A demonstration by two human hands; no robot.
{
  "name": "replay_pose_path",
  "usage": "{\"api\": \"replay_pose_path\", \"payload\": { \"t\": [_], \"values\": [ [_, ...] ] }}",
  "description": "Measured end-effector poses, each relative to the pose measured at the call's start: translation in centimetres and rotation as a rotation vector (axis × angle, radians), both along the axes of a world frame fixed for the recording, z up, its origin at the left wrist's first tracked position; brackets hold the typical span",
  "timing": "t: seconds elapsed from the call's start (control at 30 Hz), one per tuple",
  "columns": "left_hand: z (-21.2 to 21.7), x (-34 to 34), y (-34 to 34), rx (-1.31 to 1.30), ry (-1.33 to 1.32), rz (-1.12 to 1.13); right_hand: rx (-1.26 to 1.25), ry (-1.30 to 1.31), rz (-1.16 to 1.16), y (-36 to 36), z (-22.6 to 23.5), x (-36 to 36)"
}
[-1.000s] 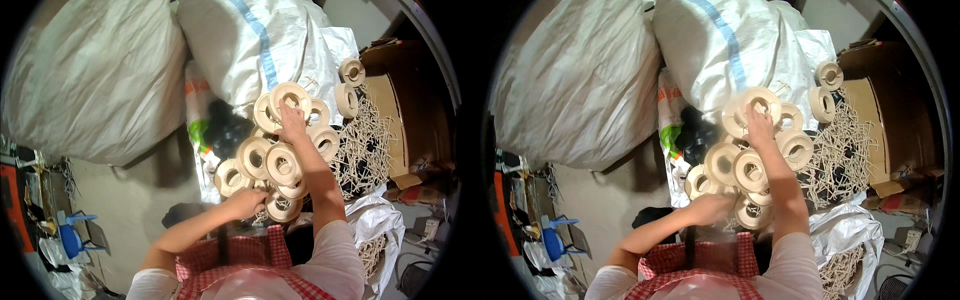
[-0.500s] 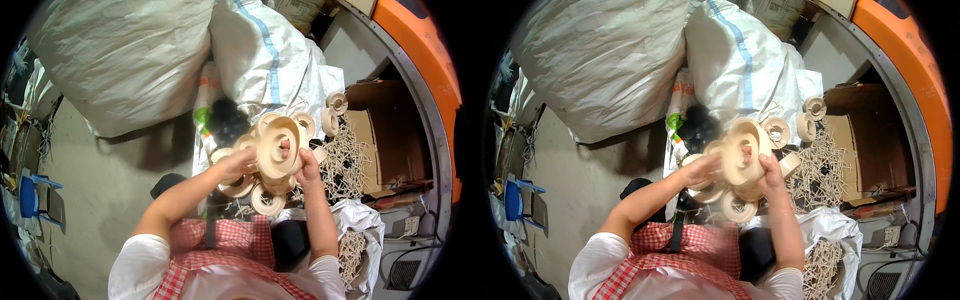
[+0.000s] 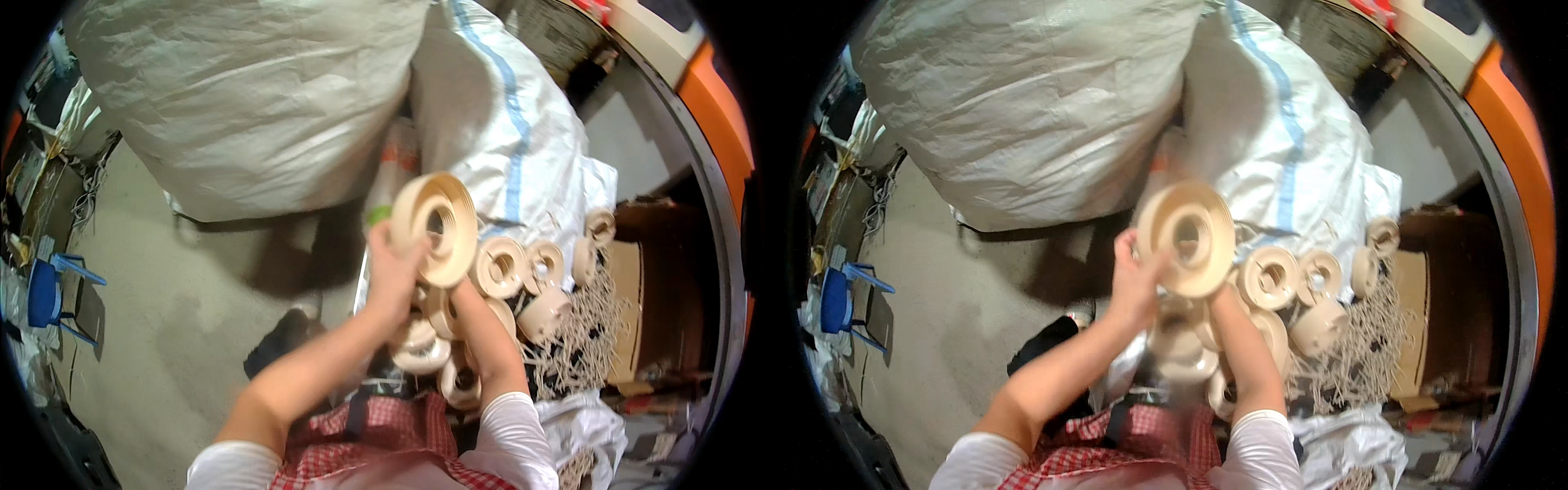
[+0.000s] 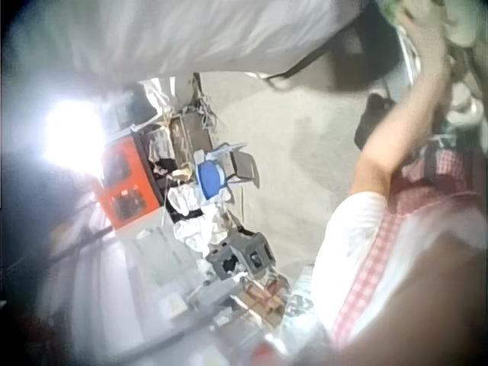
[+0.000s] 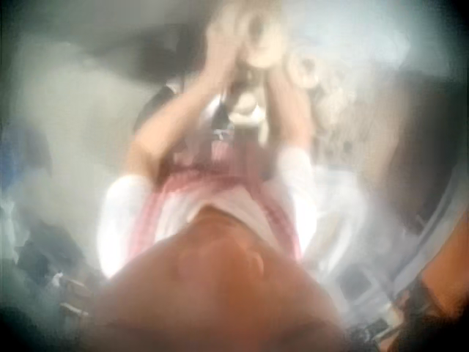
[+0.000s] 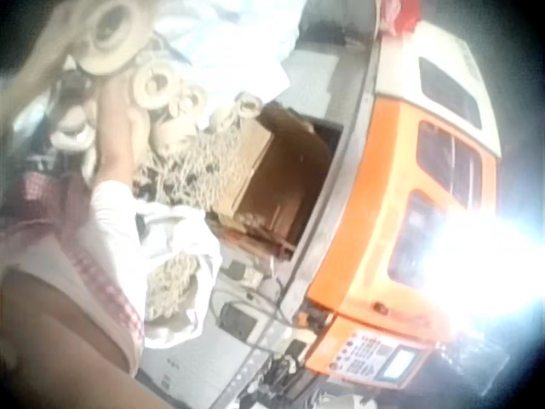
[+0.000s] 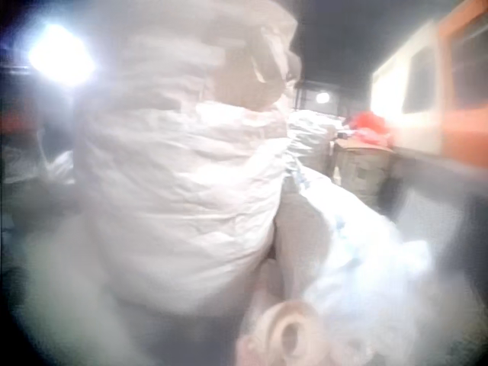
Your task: The person collects grey U-shaped parts from a water tank, places them into a white bag, and then picks up and examines plastic components at a separate workstation.
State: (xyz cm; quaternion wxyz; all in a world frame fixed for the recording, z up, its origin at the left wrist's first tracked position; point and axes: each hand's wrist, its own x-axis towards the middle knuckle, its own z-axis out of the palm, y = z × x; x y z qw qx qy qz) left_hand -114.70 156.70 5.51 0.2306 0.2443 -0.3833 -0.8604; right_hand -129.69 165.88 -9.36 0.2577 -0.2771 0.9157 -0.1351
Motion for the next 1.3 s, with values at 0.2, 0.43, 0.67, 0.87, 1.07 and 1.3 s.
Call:
{"api": "replay_pose_path", "payload": {
  "t": [0.2,0.43,0.67,0.87,1.07,1.3],
  "values": [
    [-0.4,-0.4,-1.6,0.279,-0.064,0.009,0.416,0.084,0.185,-4.5,-5.2,-1.4],
    [0.3,0.9,-3.0,0.203,0.049,0.057,0.539,0.052,0.302,-3.2,-1.5,0.8],
    [-0.6,1.8,-3.1,-0.126,0.066,-0.108,-0.108,0.118,-0.056,9.6,1.2,5.4],
    [-2.8,4.2,1.5,-0.593,-0.092,-0.594,-1.044,-0.362,-0.493,8.8,8.9,13.7],
    [-1.1,5.4,1.3,-0.292,-0.003,-0.987,-1.018,0.017,-0.218,10.0,8.8,17.8],
    [-2.4,5.5,1.5,-0.245,0.042,-1.029,-0.858,-0.437,-0.512,9.5,10.8,16.2]
  ]
}}
